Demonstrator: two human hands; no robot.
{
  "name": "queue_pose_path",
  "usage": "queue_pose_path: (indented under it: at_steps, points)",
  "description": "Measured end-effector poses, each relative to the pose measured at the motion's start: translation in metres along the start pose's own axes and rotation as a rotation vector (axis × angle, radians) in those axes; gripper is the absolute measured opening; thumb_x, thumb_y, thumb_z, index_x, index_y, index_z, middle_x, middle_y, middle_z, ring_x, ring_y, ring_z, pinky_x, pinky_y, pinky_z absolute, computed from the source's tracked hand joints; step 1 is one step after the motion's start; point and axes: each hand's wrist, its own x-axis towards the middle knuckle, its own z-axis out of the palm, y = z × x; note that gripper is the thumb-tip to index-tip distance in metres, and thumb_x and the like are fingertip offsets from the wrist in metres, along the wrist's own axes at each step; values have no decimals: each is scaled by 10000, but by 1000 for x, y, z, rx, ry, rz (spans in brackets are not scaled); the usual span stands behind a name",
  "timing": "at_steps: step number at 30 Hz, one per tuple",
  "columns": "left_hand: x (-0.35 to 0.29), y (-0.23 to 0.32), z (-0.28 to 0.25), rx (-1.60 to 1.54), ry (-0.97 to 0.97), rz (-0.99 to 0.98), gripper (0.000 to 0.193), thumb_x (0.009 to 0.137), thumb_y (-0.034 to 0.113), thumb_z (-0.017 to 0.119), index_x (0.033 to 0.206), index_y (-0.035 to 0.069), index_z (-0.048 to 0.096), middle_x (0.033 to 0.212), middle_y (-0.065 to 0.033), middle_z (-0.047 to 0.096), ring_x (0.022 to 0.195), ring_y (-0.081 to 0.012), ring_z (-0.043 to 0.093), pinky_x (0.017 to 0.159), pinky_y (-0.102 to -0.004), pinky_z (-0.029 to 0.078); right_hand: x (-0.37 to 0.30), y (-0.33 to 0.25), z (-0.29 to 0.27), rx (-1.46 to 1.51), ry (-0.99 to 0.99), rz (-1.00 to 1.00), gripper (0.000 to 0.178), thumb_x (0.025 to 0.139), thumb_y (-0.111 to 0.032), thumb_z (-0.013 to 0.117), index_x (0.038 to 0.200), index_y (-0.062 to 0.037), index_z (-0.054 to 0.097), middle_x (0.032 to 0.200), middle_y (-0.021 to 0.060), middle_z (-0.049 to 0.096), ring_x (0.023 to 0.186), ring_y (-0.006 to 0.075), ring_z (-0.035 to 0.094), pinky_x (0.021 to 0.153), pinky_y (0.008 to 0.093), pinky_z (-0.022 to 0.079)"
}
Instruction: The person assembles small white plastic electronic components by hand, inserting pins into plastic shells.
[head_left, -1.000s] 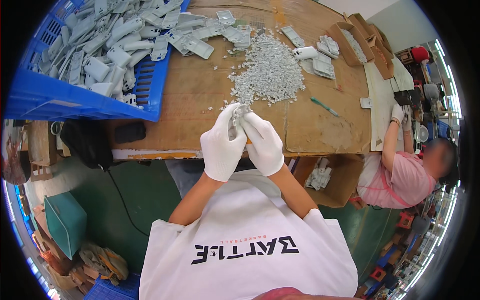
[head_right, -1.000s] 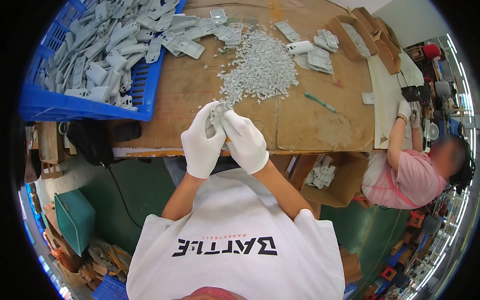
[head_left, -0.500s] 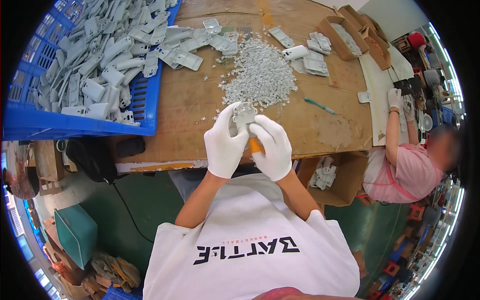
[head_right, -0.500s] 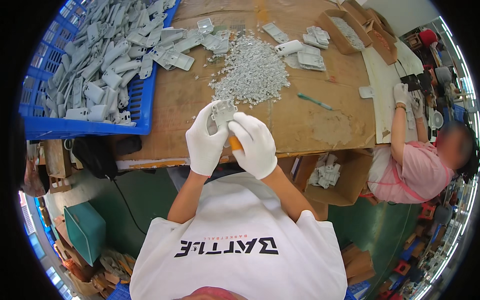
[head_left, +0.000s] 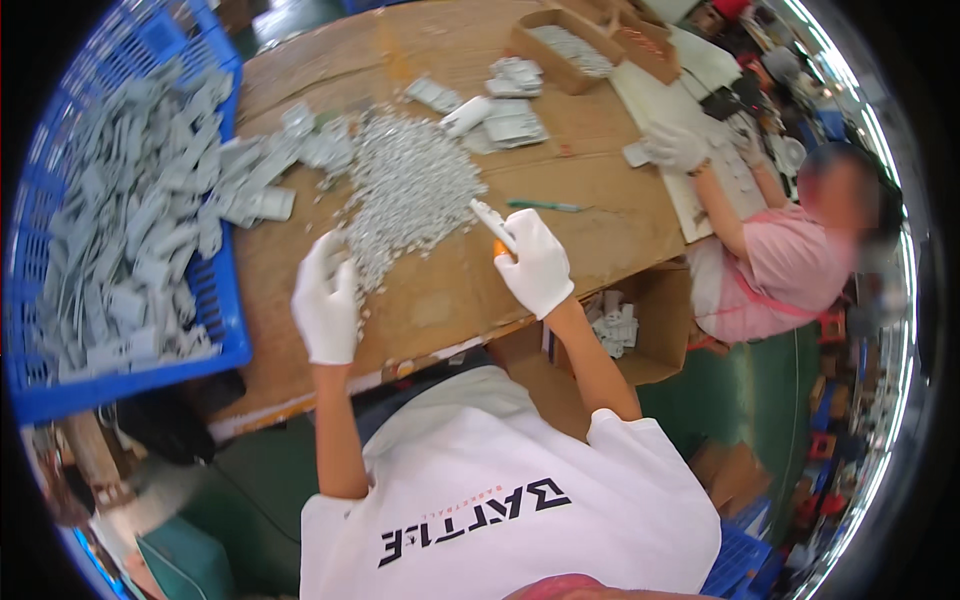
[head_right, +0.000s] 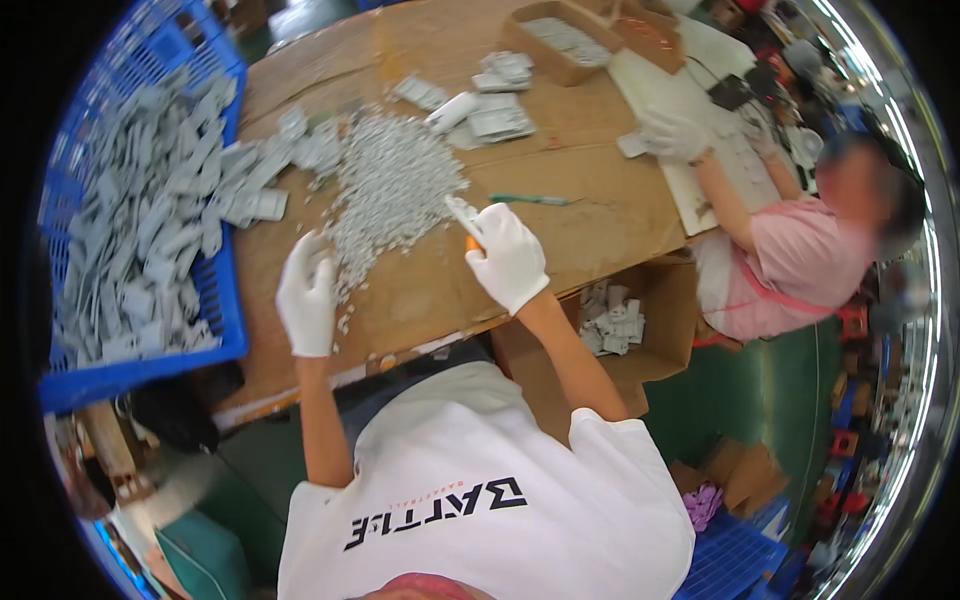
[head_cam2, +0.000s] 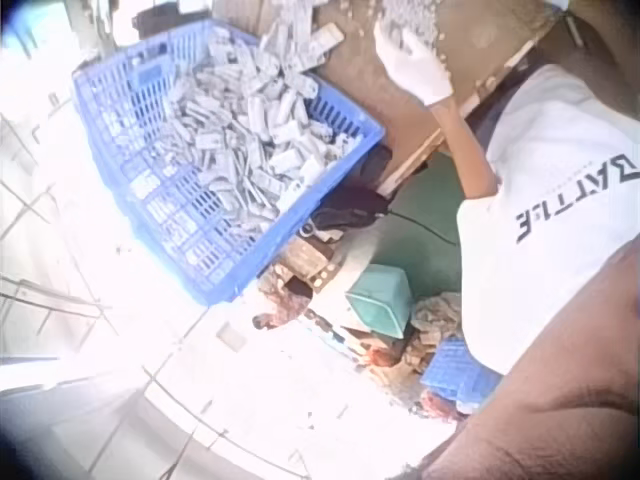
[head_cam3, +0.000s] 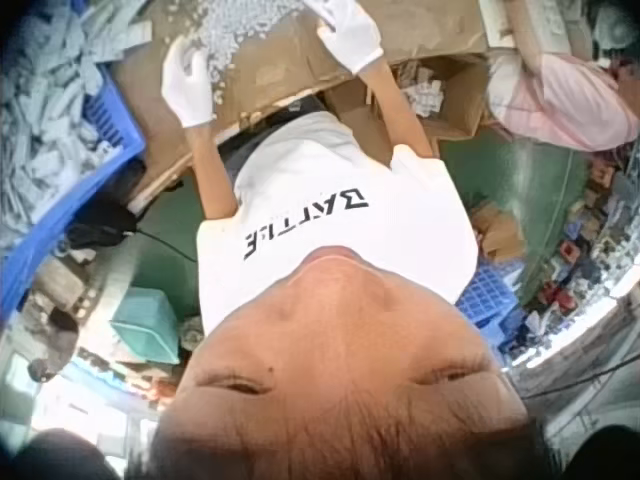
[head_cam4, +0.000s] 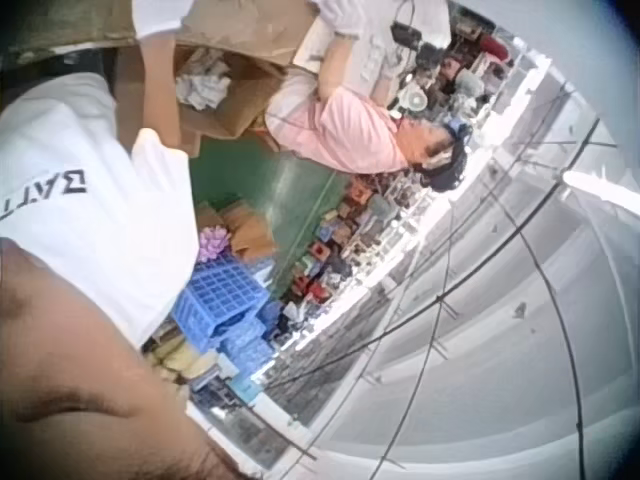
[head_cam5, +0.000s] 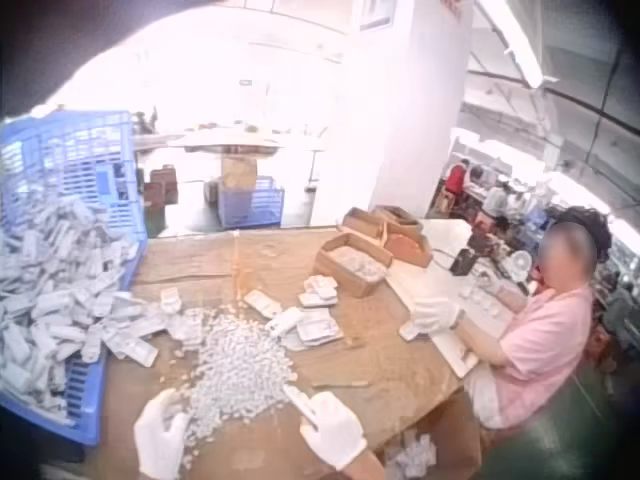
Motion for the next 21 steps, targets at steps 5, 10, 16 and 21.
queue_pose_path:
  at_steps: [5,10,16,21]
  points:
    - [45,-31,-42,768,116,379,436,874,63,655,1306,51,606,1410,-163,536,1288,-326,520,1057,-420,440,5,61,-31,-400,-20,79,327,766,-123,685,1072,-98,572,987,96,577,903,303,606,770,430,522]
    - [82,-56,-46,958,-63,377,447,892,227,664,1321,114,605,1458,-174,478,1306,-453,439,1098,-496,385,25,127,-33,-762,72,92,341,804,-170,646,1122,-67,576,1035,133,590,910,311,595,791,428,514]
    - [97,-47,-30,991,37,481,350,865,227,711,1189,109,650,1141,-142,614,1104,-370,553,953,-472,470,55,239,-64,-1089,131,377,498,914,-297,626,1303,-5,522,1218,146,593,1017,304,607,860,429,516]
    - [86,-50,-42,1116,96,197,207,866,251,719,992,91,681,987,-135,639,919,-350,619,797,-461,513,55,121,-40,-660,150,9,328,802,-108,675,1120,-43,621,1108,157,643,1013,353,603,900,445,499]
